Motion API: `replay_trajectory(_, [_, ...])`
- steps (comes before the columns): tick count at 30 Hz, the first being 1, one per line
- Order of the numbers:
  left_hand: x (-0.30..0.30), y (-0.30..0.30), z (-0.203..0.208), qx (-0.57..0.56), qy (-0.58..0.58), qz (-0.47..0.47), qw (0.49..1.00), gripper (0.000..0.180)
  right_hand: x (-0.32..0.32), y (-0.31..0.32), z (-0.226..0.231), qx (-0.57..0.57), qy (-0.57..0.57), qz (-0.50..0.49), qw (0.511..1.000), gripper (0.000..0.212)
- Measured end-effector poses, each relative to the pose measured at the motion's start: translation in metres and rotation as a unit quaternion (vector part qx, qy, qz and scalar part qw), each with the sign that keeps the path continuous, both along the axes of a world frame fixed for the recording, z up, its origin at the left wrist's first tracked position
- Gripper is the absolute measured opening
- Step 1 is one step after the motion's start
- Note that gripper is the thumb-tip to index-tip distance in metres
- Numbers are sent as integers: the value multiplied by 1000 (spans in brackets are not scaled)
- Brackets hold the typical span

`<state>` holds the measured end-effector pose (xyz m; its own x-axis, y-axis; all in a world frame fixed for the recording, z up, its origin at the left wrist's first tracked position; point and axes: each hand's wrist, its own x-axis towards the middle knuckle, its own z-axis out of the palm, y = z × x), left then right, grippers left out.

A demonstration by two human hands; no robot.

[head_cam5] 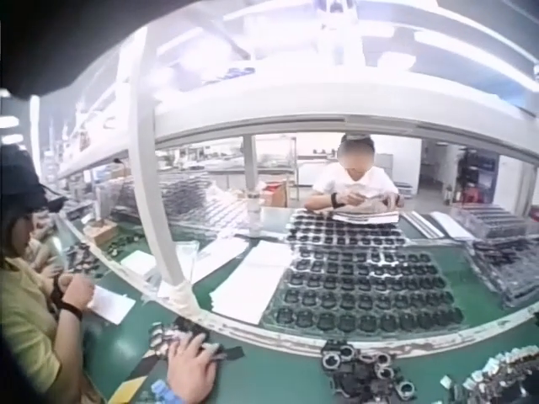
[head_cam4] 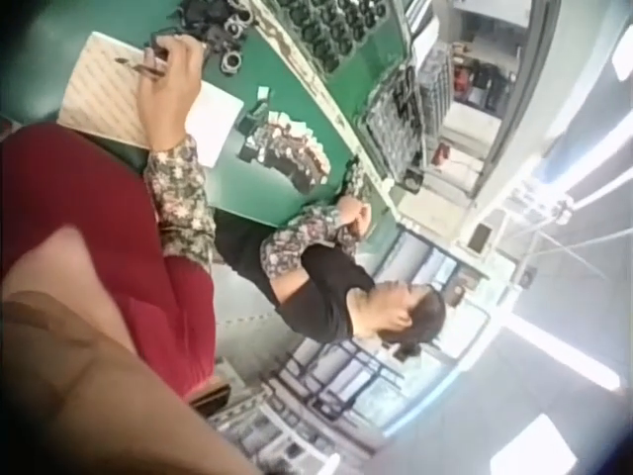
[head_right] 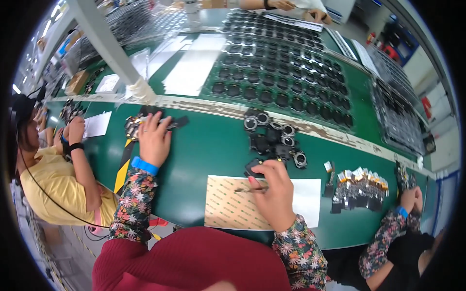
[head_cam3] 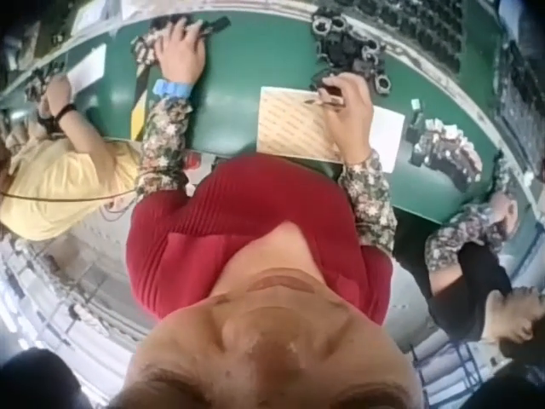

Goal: The person assembles small electronic components into plastic housings by hand, picking them from a tray and placing them into the housings.

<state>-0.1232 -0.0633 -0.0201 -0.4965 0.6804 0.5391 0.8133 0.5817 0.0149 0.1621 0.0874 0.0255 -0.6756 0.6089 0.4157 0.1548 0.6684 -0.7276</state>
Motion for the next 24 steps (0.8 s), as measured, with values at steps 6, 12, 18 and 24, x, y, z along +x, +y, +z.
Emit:
replay_trajectory(6, [54, 48, 35, 93, -193, -258, 942, 23, 8, 8, 6, -69, 37, -20, 997, 13])
replay_trajectory(12, [131, 93, 34, 14, -296, -372, 880, 21, 35, 40, 8, -194, 196, -113, 955, 17])
replay_trajectory(18, [136, 98, 23, 18, -443, -325, 836, 28, 104, 71, 17, -99, 108, -269, 952, 7])
replay_trajectory(24, [124, 84, 29, 58, -629, -332, 700, 35, 139, 83, 3, 72, -141, -346, 925, 14])
